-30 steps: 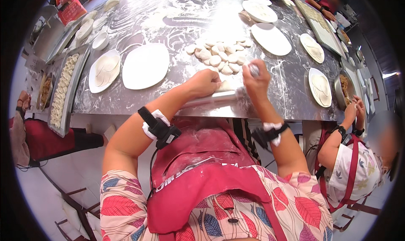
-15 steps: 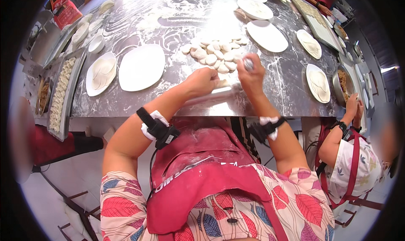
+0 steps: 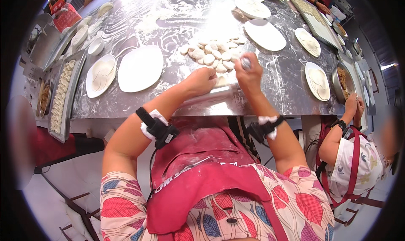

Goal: The person prepares dumpling wrappers by using a rolling pin on small pieces of dough on a floured table.

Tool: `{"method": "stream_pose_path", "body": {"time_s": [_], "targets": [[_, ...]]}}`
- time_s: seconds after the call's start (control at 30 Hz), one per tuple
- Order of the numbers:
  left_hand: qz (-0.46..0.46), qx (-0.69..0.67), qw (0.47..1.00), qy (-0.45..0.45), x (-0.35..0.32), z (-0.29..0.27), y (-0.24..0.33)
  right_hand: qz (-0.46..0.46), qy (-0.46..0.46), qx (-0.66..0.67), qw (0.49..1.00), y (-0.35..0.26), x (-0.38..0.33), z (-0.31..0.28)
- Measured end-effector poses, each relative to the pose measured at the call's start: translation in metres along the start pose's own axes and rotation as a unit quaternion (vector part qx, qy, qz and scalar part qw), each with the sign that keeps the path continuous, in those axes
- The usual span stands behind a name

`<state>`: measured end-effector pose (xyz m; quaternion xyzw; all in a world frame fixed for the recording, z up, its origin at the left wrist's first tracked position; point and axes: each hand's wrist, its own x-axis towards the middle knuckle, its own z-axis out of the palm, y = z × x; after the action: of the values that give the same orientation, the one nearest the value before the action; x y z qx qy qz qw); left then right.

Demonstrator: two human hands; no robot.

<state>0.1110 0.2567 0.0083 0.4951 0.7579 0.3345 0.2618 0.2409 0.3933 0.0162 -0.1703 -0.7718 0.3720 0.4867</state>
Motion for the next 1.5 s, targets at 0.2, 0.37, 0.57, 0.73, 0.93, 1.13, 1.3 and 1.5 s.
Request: {"method": "stream_pose_path", "body": {"time_s": [0.2, 0.37, 0.57, 0.73, 0.93, 1.13, 1.3, 1.5], "targets": [[-0.022, 0.040, 0.999, -0.003, 0.011, -0.001, 0.007, 0.053, -0.034, 0.030, 0.998, 0.002, -0.002, -0.002], [-0.018, -0.075, 0.994, -0.072, -0.007, -0.010, 0.006, 0.066, -0.013, 0.066, 0.996, -0.005, -0.052, -0.039], [-0.023, 0.034, 0.999, 0.016, 0.007, -0.011, 0.005, -0.019, 0.003, 0.007, 1.000, 0.009, 0.022, 0.022], [-0.049, 0.073, 0.996, -0.015, -0.007, -0.005, 0.019, 0.037, -0.018, 0.027, 0.999, 0.016, -0.015, -0.013], [0.021, -0.037, 0.997, 0.057, -0.031, -0.020, 0.012, 0.087, -0.040, 0.119, 0.988, -0.028, -0.057, -0.046], [-0.046, 0.182, 0.942, 0.279, -0.072, -0.141, -0.054, 0.080, -0.022, 0.117, 0.990, -0.023, -0.055, -0.039], [-0.098, 0.044, 0.983, 0.147, -0.060, -0.118, -0.033, 0.064, -0.002, 0.092, 0.994, -0.002, -0.054, -0.034], [-0.120, 0.163, 0.977, 0.064, -0.001, -0.038, 0.005, 0.073, -0.003, 0.093, 0.993, -0.006, -0.049, -0.035]]}}
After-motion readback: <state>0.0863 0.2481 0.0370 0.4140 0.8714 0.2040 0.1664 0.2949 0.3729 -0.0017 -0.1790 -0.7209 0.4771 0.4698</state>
